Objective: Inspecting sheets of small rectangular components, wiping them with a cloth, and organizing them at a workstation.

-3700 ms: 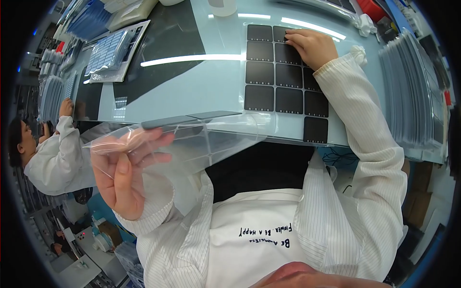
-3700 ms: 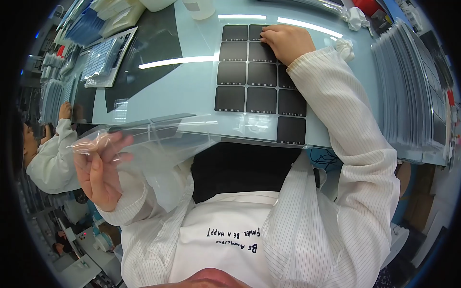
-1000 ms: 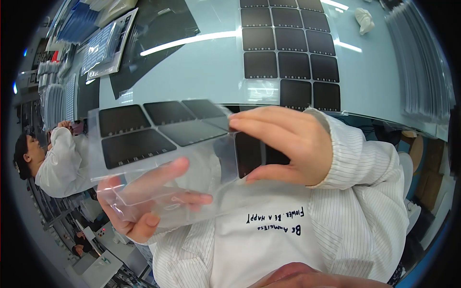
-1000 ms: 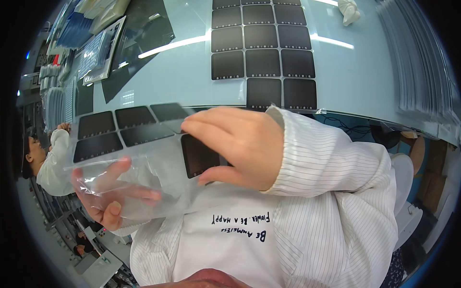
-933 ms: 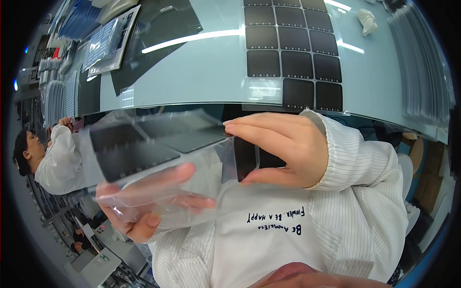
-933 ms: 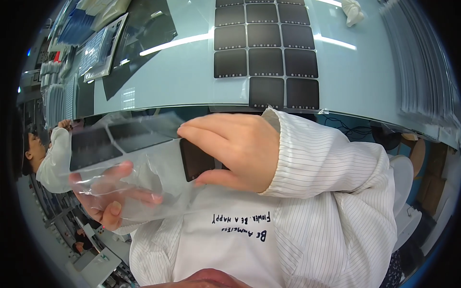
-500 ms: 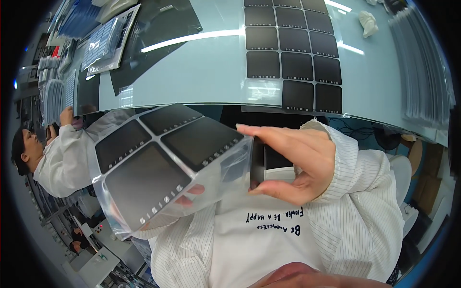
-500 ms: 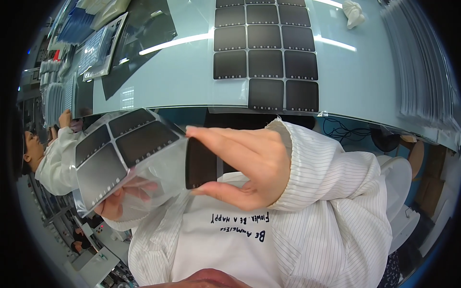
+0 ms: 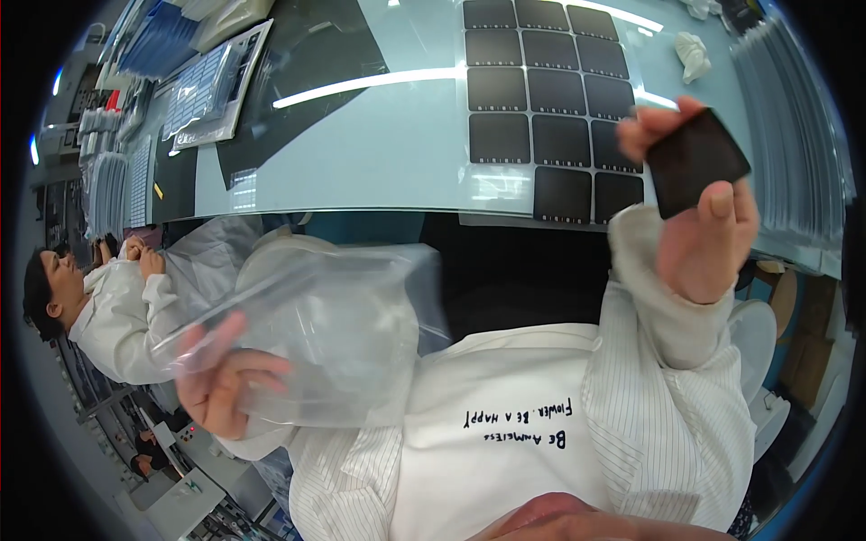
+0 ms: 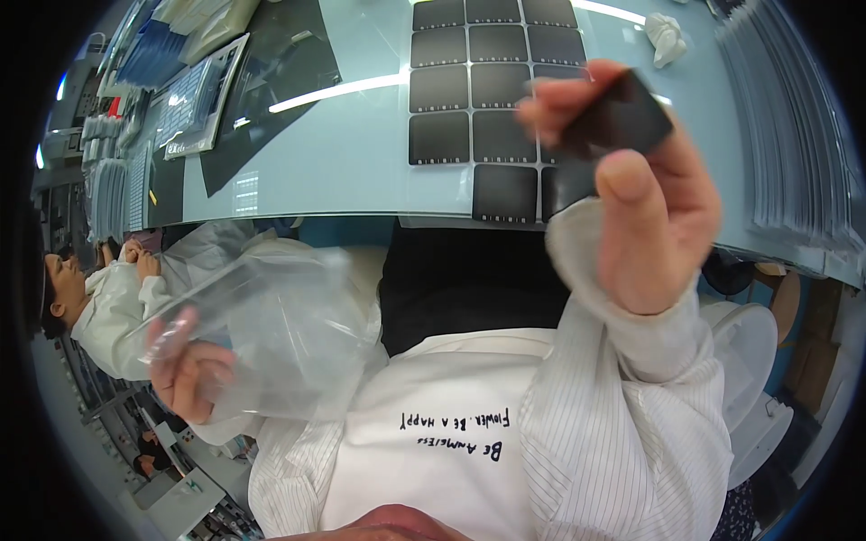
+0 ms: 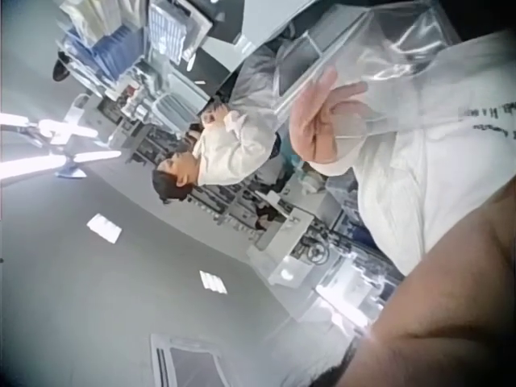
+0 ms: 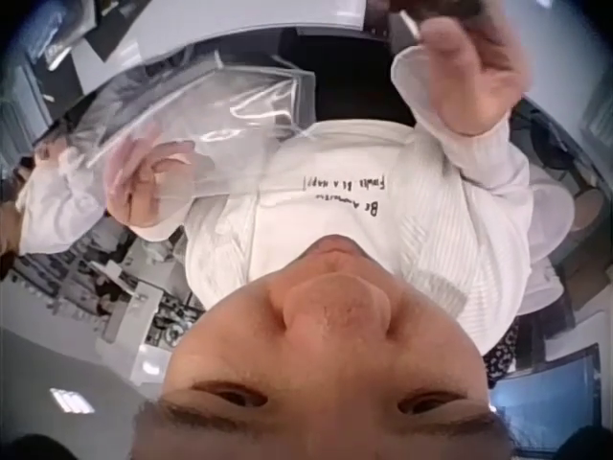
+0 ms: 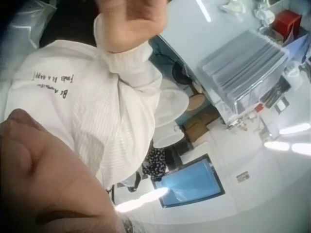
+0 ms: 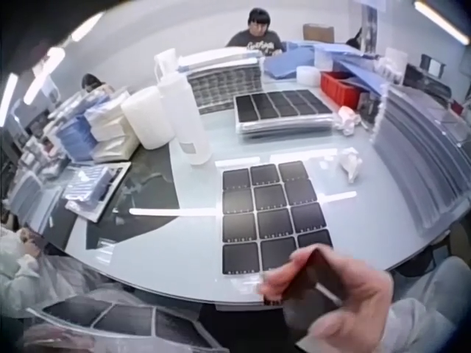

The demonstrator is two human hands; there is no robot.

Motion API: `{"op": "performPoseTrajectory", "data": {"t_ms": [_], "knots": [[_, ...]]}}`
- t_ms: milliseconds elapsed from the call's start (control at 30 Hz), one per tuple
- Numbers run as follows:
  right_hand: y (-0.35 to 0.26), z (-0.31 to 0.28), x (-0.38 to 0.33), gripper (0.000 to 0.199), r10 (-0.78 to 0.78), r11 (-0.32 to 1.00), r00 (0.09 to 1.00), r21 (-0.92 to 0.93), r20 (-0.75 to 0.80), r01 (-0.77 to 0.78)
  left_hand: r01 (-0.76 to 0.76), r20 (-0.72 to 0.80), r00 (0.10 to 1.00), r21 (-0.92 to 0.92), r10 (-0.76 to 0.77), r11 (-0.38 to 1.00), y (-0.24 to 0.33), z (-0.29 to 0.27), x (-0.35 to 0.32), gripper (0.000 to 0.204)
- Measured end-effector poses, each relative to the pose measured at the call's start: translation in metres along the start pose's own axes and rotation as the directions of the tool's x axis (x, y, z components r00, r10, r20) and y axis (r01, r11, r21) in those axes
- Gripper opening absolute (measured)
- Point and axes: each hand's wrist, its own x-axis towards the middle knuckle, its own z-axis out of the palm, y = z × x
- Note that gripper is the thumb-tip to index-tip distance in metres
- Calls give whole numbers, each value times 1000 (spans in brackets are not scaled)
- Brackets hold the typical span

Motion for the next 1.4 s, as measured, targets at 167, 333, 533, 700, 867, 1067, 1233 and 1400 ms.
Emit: {"op": "performPoseTrajectory", "data": {"t_ms": [167, 333, 533, 700, 867, 1067, 1233, 1400], "knots": [[6, 11, 4, 60, 64, 514, 903, -790, 425, 335, -82, -114, 990, 9, 82, 997, -3, -8, -5, 58], [48, 23, -12, 65, 92, 408, 866, -812, 491, 417, 47, -56, 997, 38, -45, 998, -5, 10, 14, 62], [60, 19, -9, 34, -19, 246, 771, -745, 636, 621, 50, -54, 997, -10, -51, 999, -2, 12, 12, 61], [64, 18, -7, 31, -43, 272, 781, -745, 623, 609, 18, -24, 1000, -15, -18, 1000, -1, 10, 23, 60], [62, 16, -6, 32, -47, 259, 770, -737, 636, 625, 23, 9, 1000, 117, -25, 993, 3, 0, 44, 65], [54, 13, -17, 32, -18, 185, 749, -734, 663, 654, -196, 65, 980, 156, 188, 968, -11, -18, 119, 70], [39, 4, -44, 29, -174, 432, 714, -599, 678, 674, -330, -45, 943, 17, 330, 944, -40, -22, 187, 62], [53, -19, -82, 25, 82, 655, 777, -621, 624, 430, -313, -242, 938, -283, 248, 907, -103, -54, 207, 55]]}}
